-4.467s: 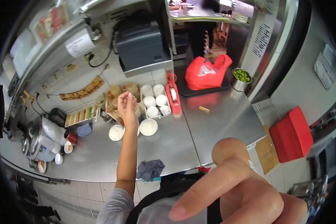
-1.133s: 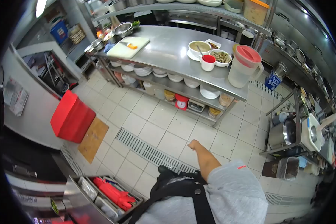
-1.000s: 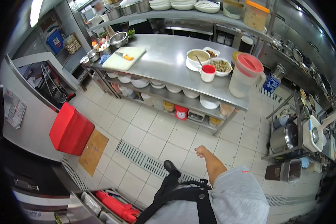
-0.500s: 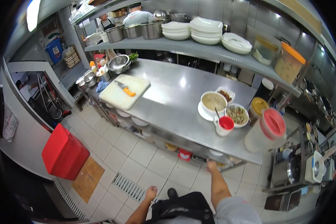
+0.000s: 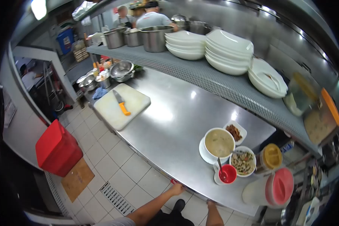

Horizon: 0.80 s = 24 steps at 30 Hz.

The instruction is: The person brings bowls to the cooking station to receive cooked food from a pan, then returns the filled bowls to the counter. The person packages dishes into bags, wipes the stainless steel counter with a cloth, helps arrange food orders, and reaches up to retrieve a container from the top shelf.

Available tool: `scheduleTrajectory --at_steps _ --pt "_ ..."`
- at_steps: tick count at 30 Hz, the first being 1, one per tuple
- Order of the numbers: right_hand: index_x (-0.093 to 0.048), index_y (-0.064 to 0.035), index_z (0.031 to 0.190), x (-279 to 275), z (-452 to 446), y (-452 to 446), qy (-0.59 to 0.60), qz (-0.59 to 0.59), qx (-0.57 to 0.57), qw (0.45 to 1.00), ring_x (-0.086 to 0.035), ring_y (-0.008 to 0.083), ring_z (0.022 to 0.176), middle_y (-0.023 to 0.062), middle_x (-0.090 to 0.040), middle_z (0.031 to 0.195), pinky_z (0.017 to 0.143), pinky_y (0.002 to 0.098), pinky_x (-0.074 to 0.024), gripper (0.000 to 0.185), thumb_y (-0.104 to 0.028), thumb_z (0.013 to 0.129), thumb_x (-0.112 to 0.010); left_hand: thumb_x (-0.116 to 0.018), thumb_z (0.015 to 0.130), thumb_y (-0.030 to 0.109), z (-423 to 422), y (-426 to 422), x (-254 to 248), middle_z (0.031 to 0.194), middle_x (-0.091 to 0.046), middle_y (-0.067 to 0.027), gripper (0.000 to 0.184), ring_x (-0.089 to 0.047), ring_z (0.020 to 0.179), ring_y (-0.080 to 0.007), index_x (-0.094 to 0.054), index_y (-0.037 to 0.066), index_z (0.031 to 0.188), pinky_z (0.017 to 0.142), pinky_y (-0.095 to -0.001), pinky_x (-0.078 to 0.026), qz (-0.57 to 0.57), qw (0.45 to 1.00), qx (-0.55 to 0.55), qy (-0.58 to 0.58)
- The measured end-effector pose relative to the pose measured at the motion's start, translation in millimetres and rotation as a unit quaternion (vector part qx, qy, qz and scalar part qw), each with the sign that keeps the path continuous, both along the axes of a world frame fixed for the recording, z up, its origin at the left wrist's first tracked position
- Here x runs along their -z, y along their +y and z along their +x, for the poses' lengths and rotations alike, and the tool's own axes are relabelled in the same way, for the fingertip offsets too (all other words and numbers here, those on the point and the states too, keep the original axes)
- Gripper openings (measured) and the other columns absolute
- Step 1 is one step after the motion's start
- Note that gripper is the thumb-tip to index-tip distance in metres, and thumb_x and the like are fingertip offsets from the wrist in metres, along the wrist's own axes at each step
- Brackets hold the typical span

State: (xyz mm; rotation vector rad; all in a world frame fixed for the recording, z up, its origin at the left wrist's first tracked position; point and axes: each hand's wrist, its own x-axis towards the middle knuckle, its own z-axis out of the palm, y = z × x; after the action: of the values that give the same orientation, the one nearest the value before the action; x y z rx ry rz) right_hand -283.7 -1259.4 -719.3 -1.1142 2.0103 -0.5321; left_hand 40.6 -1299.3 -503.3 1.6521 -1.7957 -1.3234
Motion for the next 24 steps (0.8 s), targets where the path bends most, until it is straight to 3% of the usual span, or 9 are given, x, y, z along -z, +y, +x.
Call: scheduleTrajectory --at_steps 1,3,6,9,11,14,16,21,24 --pt "-0.038 -0.0118 0.122 -115.2 45.7 -0.4 -0.132 0.074 0.120 0.981 -0.057 0.0238 0.084 0.0105 -0.050 0.110 0.055 0.0355 -0.0501 0.042 -0.027 0.084 -0.046 -0.053 0.077 0.030 -2.3 18.4 7.8 0.096 -0.058 -0.0183 0.031 -0.056 0.088 -0.0334 -0.059 0.006 0.096 0.077 -0.0400 -0.044 -0.040 0.999 0.010 0.019" --pt "-0.040 -0.0083 0.125 -42.7 27.2 -16.4 0.216 0.097 -0.053 0.970 -0.057 0.0251 0.095 0.0126 -0.051 0.115 0.064 0.0397 -0.0501 0.045 -0.029 0.085 -0.042 -0.052 0.078 0.035 -2.4 67.7 34.5 0.096 -0.059 -0.0180 0.036 -0.056 0.089 -0.0328 -0.059 0.006 0.098 0.078 -0.0390 -0.044 -0.035 0.998 0.056 0.016" --pt "-0.040 -0.0083 0.124 -78.9 68.6 -28.7 0.166 0.123 -0.074 0.976 -0.056 0.0255 0.096 0.0126 -0.051 0.116 0.066 0.0399 -0.0495 0.045 -0.029 0.085 -0.042 -0.050 0.079 0.043 31.4 125.9 19.5 0.104 -0.057 -0.0163 0.046 -0.054 0.097 -0.0312 -0.057 0.006 0.105 0.084 -0.0367 -0.042 0.166 0.979 0.121 0.017" --pt "-0.041 -0.0084 0.124 -103.6 120.8 -53.2 0.133 0.118 -0.131 0.975 -0.056 0.0258 0.096 0.0127 -0.050 0.116 0.067 0.0400 -0.0489 0.044 -0.029 0.085 -0.042 -0.050 0.079 0.047 87.6 208.8 45.1 0.106 -0.058 -0.0150 0.050 -0.054 0.100 -0.0301 -0.057 0.007 0.108 0.086 -0.0354 -0.041 0.157 0.982 -0.073 -0.071" --pt "-0.041 -0.0084 0.124 -117.6 150.6 -66.4 0.114 0.112 -0.171 0.972 -0.056 0.0260 0.097 0.0127 -0.050 0.117 0.068 0.0402 -0.0485 0.044 -0.029 0.085 -0.042 -0.057 0.075 0.045 119.5 257.7 30.3 0.103 -0.058 -0.0163 0.050 -0.056 0.096 -0.0306 -0.057 0.008 0.107 0.085 -0.0369 -0.043 0.294 0.896 -0.325 -0.069" --pt "-0.042 -0.0084 0.123 -130.8 183.1 -78.3 0.097 0.108 -0.221 0.964 -0.055 0.0264 0.098 0.0127 -0.050 0.117 0.070 0.0403 -0.0479 0.044 -0.029 0.085 -0.042 -0.059 0.072 0.038 158.2 338.5 29.6 0.096 -0.061 -0.0166 0.045 -0.057 0.093 -0.0305 -0.059 0.006 0.103 0.080 -0.0371 -0.045 0.205 0.883 -0.393 -0.153" --pt "-0.042 -0.0084 0.123 -138.0 197.1 -83.9 0.097 0.107 -0.244 0.959 -0.055 0.0266 0.098 0.0128 -0.049 0.118 0.071 0.0404 -0.0474 0.043 -0.029 0.085 -0.042 -0.059 0.071 0.036 152.9 366.7 7.5 0.087 -0.063 -0.0164 0.040 -0.060 0.084 -0.0283 -0.062 0.003 0.093 0.075 -0.0339 -0.047 0.196 0.784 -0.577 -0.121" --pt "-0.043 -0.0084 0.123 -143.2 209.5 -89.9 0.125 0.117 -0.267 0.948 -0.054 0.0271 0.100 0.0128 -0.049 0.119 0.073 0.0407 -0.0464 0.043 -0.028 0.085 -0.041 -0.054 0.081 0.034 134.6 441.6 35.8 0.087 -0.062 -0.0095 0.031 -0.060 0.072 -0.0230 -0.059 0.005 0.092 0.065 -0.0411 -0.049 0.367 0.671 -0.640 0.066" --pt "-0.044 -0.0085 0.122 -142.8 205.8 -90.8 0.142 0.126 -0.269 0.944 -0.054 0.0275 0.100 0.0129 -0.048 0.120 0.075 0.0409 -0.0458 0.042 -0.028 0.085 -0.041 -0.052 0.083 0.033 121.3 475.4 43.4 0.097 -0.060 -0.0116 0.033 -0.059 0.076 -0.0248 -0.055 0.007 0.102 0.066 -0.0409 -0.048 0.409 0.709 -0.567 0.097"
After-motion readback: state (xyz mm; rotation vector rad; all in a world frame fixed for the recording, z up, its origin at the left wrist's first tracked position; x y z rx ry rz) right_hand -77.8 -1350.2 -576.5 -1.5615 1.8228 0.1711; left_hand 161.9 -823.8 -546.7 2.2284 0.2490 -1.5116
